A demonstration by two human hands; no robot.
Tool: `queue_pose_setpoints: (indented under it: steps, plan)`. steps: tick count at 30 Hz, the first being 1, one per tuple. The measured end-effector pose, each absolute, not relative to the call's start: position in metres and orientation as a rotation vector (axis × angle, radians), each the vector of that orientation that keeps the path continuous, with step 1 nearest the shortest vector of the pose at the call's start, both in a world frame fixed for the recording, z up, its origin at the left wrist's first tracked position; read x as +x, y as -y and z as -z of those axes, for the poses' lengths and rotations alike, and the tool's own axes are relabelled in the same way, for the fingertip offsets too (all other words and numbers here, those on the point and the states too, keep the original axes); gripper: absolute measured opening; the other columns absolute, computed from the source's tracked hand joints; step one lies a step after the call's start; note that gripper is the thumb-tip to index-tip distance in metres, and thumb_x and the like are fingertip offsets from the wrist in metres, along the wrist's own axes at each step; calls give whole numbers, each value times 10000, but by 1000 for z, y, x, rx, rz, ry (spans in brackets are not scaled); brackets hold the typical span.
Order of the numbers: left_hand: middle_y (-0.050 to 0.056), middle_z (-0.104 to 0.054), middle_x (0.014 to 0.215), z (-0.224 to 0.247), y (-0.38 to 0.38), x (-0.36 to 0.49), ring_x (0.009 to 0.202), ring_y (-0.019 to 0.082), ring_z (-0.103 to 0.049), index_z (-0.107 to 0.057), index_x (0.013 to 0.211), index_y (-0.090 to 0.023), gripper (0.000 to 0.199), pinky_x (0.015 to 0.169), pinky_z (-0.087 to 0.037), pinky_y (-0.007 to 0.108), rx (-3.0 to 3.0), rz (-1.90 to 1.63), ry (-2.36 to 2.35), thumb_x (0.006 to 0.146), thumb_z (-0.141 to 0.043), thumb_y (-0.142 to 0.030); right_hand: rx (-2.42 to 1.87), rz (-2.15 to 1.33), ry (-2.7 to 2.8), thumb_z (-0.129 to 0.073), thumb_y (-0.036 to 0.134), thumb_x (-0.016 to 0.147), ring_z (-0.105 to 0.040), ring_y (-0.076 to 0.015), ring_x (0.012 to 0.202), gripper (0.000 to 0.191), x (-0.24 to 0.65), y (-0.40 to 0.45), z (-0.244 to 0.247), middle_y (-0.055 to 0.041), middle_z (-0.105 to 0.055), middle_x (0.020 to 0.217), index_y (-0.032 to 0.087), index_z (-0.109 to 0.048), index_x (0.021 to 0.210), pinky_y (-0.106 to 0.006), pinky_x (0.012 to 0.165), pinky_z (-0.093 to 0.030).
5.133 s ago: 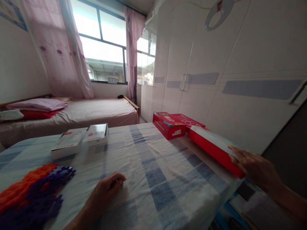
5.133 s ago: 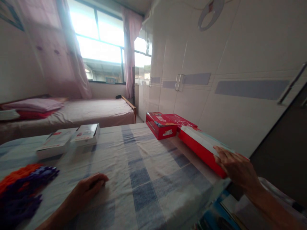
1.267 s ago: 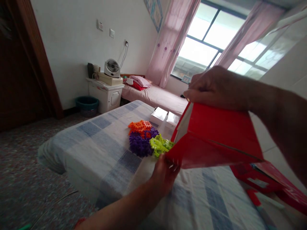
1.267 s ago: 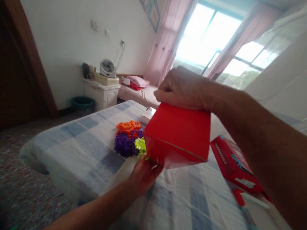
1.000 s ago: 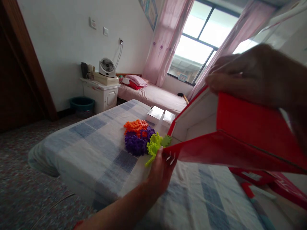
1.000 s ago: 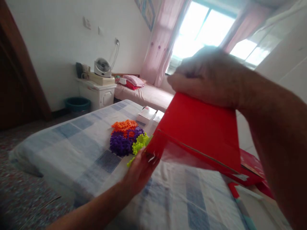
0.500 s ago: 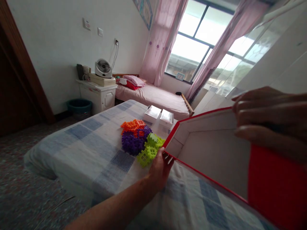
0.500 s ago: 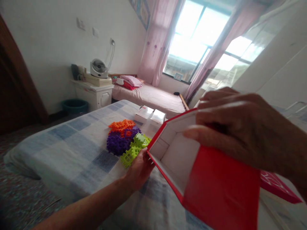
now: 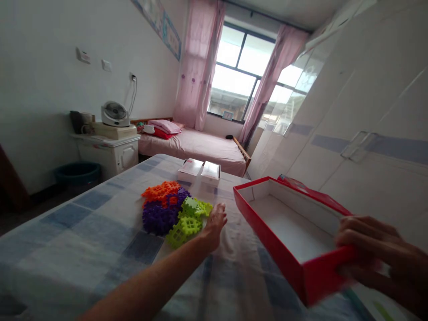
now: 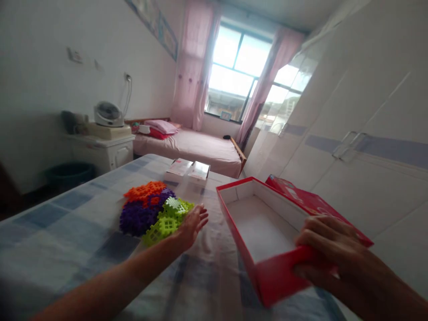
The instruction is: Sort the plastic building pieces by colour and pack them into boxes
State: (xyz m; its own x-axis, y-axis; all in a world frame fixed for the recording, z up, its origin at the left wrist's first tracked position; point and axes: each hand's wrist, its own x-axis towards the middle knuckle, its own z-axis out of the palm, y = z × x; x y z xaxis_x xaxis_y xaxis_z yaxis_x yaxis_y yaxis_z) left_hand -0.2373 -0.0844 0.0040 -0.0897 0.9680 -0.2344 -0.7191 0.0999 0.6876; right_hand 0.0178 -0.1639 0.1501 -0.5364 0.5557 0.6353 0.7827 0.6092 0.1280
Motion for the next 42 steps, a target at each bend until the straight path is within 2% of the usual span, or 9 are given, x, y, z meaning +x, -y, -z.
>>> queue_pose_setpoints:
  steps: [2,6,10,17,26,29,33,37,42]
  plan:
    - [85,-575,1081,3,79,-235,949,170,-567,-588,982,-172,218,848,-416,264,576,-1499,-830,766,-611,-189,-1146,496,2459,-592,507,733,-563,-227,756,210,27,145,-149,-38,-594,740,301,-586,693,-385,664,-461]
    - [79,-600,1035,20,71,-235,876,175,-560,-630,974,-156,282,819,-399,255,953,-1487,-1012,693,-644,-137,-1281,429,2350,-539,411,802,-536,-233,842,193,19,88,-116,-52,-594,825,230,-577,746,-410,768,-411]
    - [76,-608,1029,31,68,-237,851,185,-563,-631,1012,-171,295,811,-409,284,1263,-1415,-1079,717,-616,-184,-1309,353,2236,-496,339,835,-511,-234,917,144,-7,26,-70,-62,-603,896,215,-569,829,-402,820,-363]
    - [97,-602,1014,41,64,-239,880,207,-569,-595,1081,-147,347,859,-419,340,1444,-1338,-1183,750,-565,-248,-1397,318,2105,-470,332,853,-475,-237,1009,173,-48,-45,-30,-60,-597,962,206,-582,889,-407,895,-272]
    - [124,-573,1113,52,55,-240,970,207,-573,-522,1158,-115,425,896,-432,355,1696,-1226,-1309,773,-451,-281,-1447,285,2064,-481,334,850,-479,-222,1008,184,-73,-77,-2,-60,-601,982,205,-599,907,-410,904,-268]
    - [133,-584,1104,50,55,-241,954,215,-585,-524,1148,-108,435,880,-445,372,1710,-1213,-1311,765,-451,-301,-1471,304,2025,-510,348,833,-463,-237,1059,235,-79,-71,-2,-75,-583,1055,207,-579,1007,-444,942,-250]
    - [147,-581,1105,50,53,-243,926,220,-597,-517,1148,-90,475,856,-458,385,1713,-1207,-1299,756,-451,-349,-1488,369,1999,-561,327,800,-371,-247,1201,424,-73,-31,-12,-105,-491,1246,208,-476,1198,-440,990,-232]
    - [143,-586,1095,50,52,-245,926,229,-601,-520,1146,-94,504,847,-461,397,1729,-1189,-1298,747,-457,-396,-1492,484,2065,-531,268,810,-312,-260,1271,429,-32,43,-24,-112,-452,1308,206,-457,1228,-430,990,-267]
    - [137,-612,1031,48,53,-245,907,239,-612,-531,1127,-94,507,829,-469,412,1748,-1181,-1301,734,-454,-405,-1710,765,1902,-435,352,852,-443,-275,1177,397,76,145,-20,-130,-527,1228,185,-477,1210,-439,929,-356]
